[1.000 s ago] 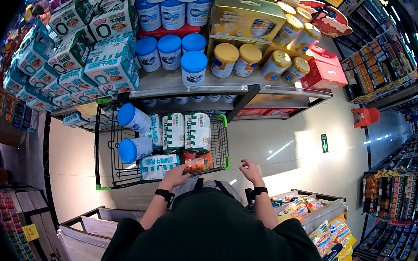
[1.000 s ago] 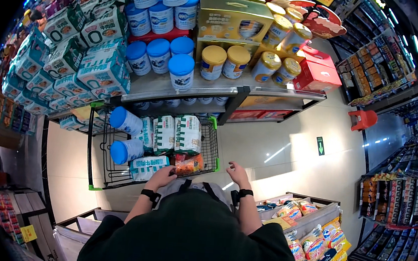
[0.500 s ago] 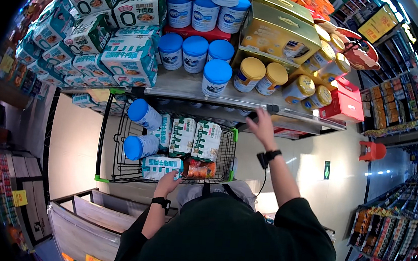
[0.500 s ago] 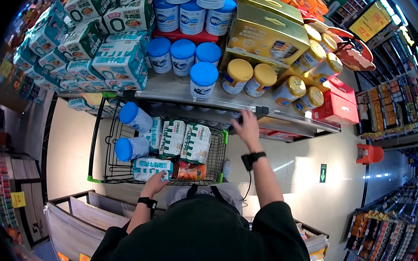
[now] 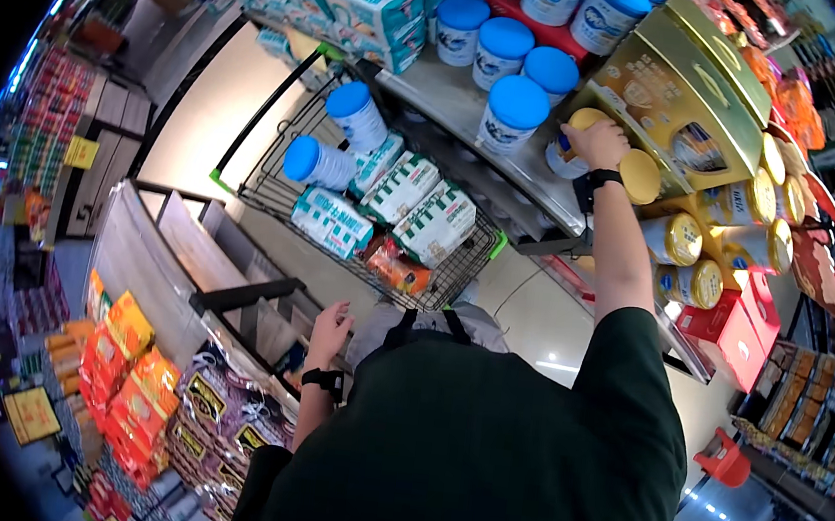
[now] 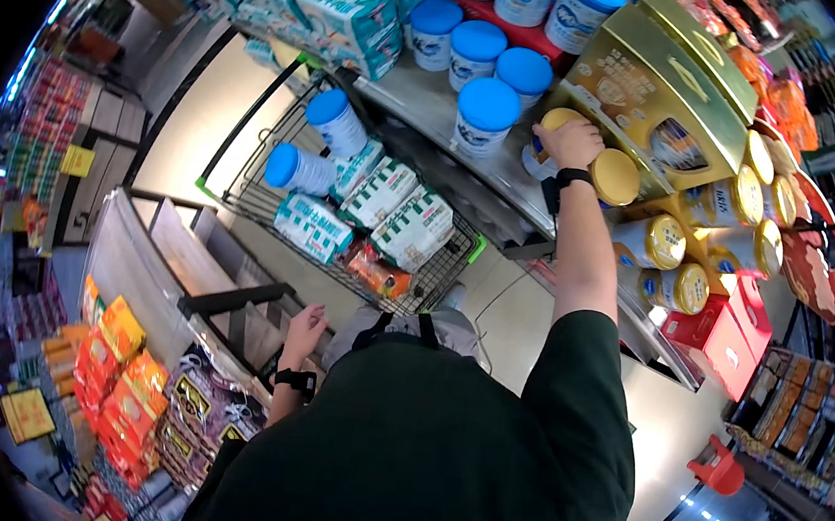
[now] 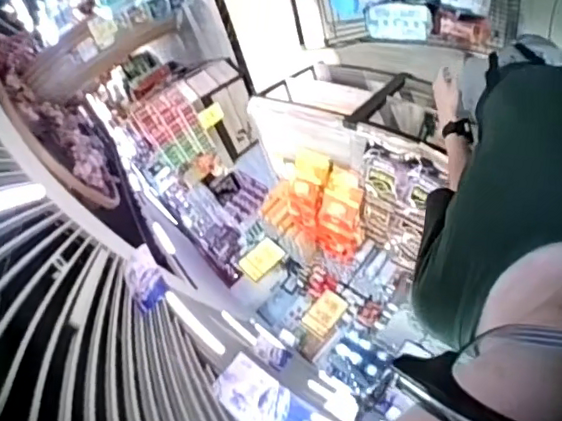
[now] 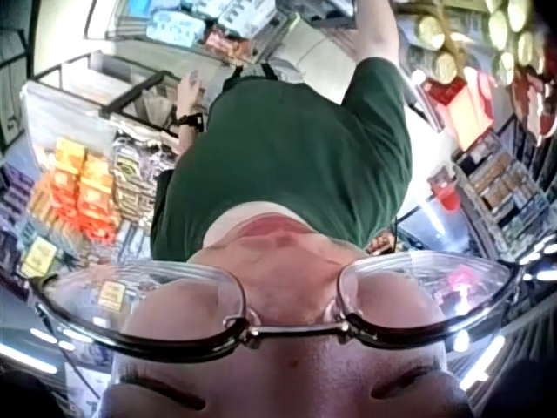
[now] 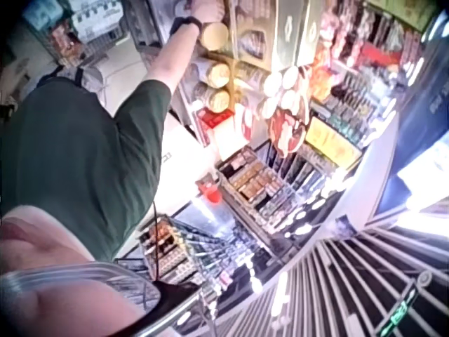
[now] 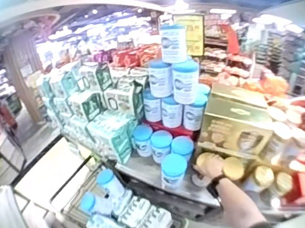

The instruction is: The person pushes a shopping cart through aisles, selects various packaged snacks, noodles, and canisters of formula from shelves, and places them into the cart.

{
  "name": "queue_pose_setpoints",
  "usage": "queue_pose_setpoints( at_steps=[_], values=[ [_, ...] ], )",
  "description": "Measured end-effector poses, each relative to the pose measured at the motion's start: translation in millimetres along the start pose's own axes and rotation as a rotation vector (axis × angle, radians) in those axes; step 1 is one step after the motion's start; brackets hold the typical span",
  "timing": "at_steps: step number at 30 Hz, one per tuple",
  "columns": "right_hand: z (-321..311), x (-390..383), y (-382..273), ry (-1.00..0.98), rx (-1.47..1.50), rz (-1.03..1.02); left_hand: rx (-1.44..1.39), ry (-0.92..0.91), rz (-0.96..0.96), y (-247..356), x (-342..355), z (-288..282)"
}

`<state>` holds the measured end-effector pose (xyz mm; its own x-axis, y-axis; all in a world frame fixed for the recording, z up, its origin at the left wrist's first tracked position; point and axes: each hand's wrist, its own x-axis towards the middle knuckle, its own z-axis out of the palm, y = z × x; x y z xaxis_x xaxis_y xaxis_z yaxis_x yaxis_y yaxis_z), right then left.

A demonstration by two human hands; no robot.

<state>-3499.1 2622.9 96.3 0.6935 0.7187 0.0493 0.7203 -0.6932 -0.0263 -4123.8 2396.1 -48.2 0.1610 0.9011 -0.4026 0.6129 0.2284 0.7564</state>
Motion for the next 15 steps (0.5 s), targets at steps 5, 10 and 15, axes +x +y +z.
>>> queue_pose_setpoints(
  at_steps=[5,10,15],
  values=[
    [9.3,18.4,32.1,0.041,0.101,-0.578,-0.065,0.085,-0.057,-9.1,-53.4,29.1],
    [1.9,44.0,66.7,-0.108,0.151,-0.941,-0.15,0.146,-0.099,-26.7,-62.1,49.1],
    [-5.9,19.3,118.3,-0.114,0.462,-0.641,-0.19,0.174,-0.112,-38.2,-71.6,58.9]
  ],
)
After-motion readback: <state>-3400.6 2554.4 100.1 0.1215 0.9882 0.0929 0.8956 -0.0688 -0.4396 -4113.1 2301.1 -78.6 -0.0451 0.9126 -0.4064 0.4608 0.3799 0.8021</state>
